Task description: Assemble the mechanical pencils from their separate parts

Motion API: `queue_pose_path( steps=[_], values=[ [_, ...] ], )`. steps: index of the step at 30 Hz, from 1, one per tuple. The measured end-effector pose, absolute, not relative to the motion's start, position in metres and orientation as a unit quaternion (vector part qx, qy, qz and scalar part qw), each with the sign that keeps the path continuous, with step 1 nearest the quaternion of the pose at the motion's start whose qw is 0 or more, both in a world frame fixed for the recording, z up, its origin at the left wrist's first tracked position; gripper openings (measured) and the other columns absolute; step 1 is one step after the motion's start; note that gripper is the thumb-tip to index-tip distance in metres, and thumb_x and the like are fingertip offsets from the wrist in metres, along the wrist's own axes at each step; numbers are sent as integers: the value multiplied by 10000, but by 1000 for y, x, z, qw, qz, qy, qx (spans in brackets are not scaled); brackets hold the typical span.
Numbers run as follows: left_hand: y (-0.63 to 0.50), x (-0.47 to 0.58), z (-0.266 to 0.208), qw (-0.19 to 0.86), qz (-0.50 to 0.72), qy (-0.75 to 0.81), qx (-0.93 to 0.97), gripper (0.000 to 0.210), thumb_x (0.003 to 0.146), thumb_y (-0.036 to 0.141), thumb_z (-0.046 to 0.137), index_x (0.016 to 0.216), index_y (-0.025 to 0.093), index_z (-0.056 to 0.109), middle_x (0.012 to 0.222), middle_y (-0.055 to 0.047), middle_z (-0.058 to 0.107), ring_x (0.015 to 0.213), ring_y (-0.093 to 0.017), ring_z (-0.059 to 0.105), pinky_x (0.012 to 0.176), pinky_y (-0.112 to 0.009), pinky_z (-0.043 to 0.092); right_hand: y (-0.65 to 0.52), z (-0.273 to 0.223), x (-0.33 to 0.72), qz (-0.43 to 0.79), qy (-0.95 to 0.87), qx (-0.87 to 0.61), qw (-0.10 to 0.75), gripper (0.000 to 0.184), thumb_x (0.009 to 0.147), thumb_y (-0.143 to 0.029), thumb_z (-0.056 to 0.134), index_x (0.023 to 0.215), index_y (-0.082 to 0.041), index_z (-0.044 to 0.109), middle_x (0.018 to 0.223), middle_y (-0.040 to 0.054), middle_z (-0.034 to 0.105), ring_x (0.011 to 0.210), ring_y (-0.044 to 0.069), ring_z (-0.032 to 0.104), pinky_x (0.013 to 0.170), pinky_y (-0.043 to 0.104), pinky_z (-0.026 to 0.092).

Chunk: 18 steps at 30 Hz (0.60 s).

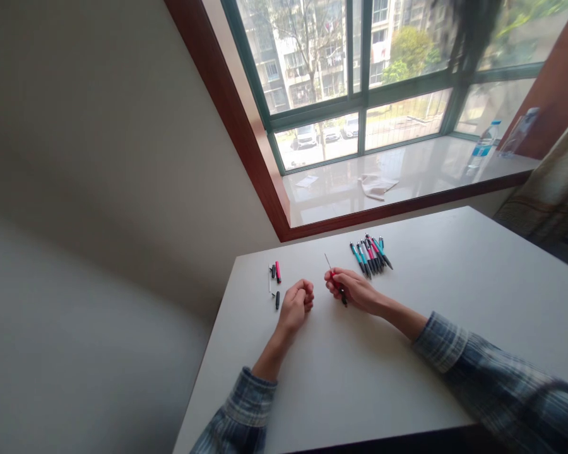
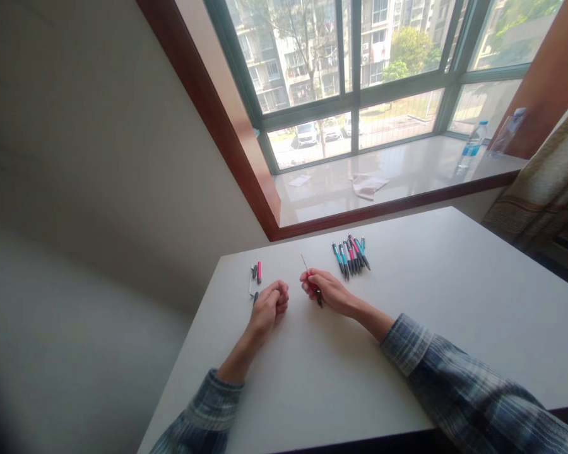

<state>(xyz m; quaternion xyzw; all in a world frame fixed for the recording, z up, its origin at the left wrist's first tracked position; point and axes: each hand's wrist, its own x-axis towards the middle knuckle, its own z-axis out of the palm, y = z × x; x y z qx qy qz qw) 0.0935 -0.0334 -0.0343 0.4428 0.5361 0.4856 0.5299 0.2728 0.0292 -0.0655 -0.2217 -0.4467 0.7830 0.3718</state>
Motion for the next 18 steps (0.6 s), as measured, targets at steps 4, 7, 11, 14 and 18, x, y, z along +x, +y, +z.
queue_pose_path(
  steps=[4,7,11,14,18],
  values=[
    [-38,105,-37,510,423,575,481,185,883,379,474,826,206,500,545,98,305,475,-89,200,476,-223,162,24,-61,271,802,-400,-219,385,268,857,-407,720,1005,-213,610,823,22,692,753,162,586,714,291,411],
    [-43,110,-32,412,352,611,577,322,918,521,549,894,200,562,514,102,365,478,-95,271,507,-228,214,24,-58,272,808,-364,-227,404,317,816,-427,784,981,-225,603,915,34,733,845,182,637,793,310,442],
    [-48,116,-24,326,282,622,654,382,899,561,621,1019,202,674,504,101,401,499,-111,371,571,-239,279,26,-56,275,785,-361,-257,434,355,802,-461,808,983,-236,602,993,45,750,915,199,644,796,311,453],
    [-49,118,-23,302,261,623,673,361,923,525,597,1006,204,740,518,85,393,515,-119,396,588,-252,276,28,-57,276,765,-388,-266,440,361,818,-477,803,1013,-241,613,1050,57,758,958,203,642,787,303,456],
    [-47,117,-25,297,251,622,680,332,942,460,566,954,200,772,538,65,416,528,-125,407,599,-263,275,26,-56,276,780,-398,-250,414,375,792,-447,845,1024,-227,649,1030,65,762,890,189,661,792,312,481]
  ],
)
